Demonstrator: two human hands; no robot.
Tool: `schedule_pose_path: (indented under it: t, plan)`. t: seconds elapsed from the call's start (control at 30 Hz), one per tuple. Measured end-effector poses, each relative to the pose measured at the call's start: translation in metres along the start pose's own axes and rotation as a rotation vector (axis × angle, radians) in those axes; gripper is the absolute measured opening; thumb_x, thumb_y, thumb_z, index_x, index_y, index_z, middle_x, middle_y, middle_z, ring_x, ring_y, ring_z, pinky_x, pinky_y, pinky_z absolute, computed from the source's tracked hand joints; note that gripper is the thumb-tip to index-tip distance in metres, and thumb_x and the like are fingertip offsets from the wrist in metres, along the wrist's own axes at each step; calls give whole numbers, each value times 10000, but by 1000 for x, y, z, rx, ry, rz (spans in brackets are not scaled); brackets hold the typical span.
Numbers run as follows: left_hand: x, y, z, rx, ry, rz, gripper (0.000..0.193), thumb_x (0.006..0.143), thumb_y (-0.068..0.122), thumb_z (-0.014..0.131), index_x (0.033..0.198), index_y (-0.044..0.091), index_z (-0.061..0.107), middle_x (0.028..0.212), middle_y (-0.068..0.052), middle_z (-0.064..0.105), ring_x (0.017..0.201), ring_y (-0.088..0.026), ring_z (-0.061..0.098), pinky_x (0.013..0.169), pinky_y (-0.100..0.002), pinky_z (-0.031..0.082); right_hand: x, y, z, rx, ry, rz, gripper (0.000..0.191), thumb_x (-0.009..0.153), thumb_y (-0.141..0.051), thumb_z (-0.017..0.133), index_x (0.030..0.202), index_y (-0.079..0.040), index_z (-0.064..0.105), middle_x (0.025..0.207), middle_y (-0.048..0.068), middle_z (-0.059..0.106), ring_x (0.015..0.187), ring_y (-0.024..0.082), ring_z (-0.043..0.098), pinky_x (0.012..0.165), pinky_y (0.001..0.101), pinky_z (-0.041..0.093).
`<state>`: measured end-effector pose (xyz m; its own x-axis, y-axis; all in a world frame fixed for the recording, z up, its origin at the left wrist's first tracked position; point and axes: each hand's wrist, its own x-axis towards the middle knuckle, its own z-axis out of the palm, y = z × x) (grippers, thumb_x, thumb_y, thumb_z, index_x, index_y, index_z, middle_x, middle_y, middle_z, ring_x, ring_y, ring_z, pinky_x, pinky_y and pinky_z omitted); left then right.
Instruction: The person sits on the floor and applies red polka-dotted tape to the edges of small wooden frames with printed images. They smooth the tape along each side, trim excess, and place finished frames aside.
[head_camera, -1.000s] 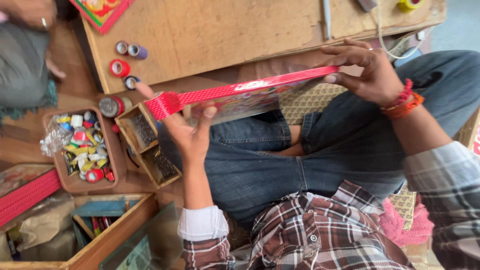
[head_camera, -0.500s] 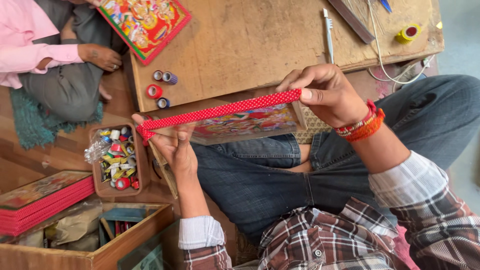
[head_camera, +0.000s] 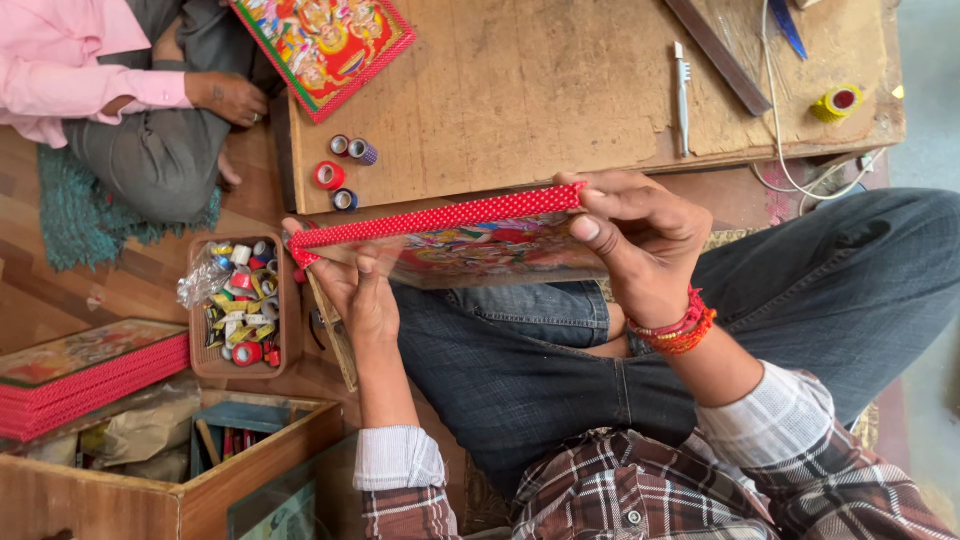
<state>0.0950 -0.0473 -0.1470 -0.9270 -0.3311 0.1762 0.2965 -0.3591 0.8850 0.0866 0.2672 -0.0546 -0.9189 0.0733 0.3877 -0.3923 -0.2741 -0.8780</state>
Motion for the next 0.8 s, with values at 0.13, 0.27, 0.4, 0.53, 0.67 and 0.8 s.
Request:
schedule_pose_path:
  t: [0.13, 0.27, 0.4, 0.53, 0.67, 0.8]
  plan:
    - [2, -2, -6, -10, 8, 27, 1187, 887, 240, 904, 1728, 273, 68, 1676, 39, 347, 1304, -123, 516, 1280, -448, 350, -3, 4, 10, 34, 26, -84, 254, 1008, 69, 757, 1209, -29, 636, 1234, 135, 666, 1188, 203, 678, 1017, 288, 562]
    - [1, 1, -1, -22, 13, -8, 1200, 860, 257, 907, 1694, 292, 46, 1555, -2, 421, 1265, -154, 536, 1238, -504, 431, -6, 5, 20, 7, 133, -120, 404, 1034, 92, 737, 1356, -56, 542, 1246, 86, 610, 1151, 165, 652, 1018, 277, 558]
    - [-4, 13, 17, -8, 38, -16, 1215, 835, 250, 912, 1667, 272, 27, 1485, -9, 485, 1285, -155, 563, 1187, -501, 497, 1, 7, 18, -201, 161, -290, 436, 1023, 101, 733, 1372, -55, 524, 1193, 92, 647, 1136, 175, 680, 1001, 267, 564]
    - [-9, 38, 48, 17, -14, 106, 1188, 906, 164, 906, 1722, 204, 43, 1166, -42, 616, 997, -148, 609, 978, -367, 535, 5, -3, -5, -406, 163, -333, 504, 1018, 77, 775, 1430, -33, 506, 1226, 106, 639, 1172, 185, 677, 1051, 288, 562]
    - [-20, 101, 78, 267, -74, 247, 1201, 955, 142, 906, 1701, 179, -34, 1122, -40, 626, 920, -150, 641, 973, -326, 578, -3, -12, -35, -727, 167, -186, 458, 975, 46, 843, 1375, 13, 624, 1154, 107, 666, 1016, 165, 693, 919, 275, 579]
    - [-44, 157, 124, 732, -122, 365, 1073, 963, 152, 902, 1656, 131, 84, 1287, -66, 509, 1101, -173, 527, 1035, -375, 533, -14, 25, -39, -584, 84, -7, 307, 993, 54, 749, 1285, -24, 695, 1091, 79, 689, 951, 139, 703, 834, 269, 581]
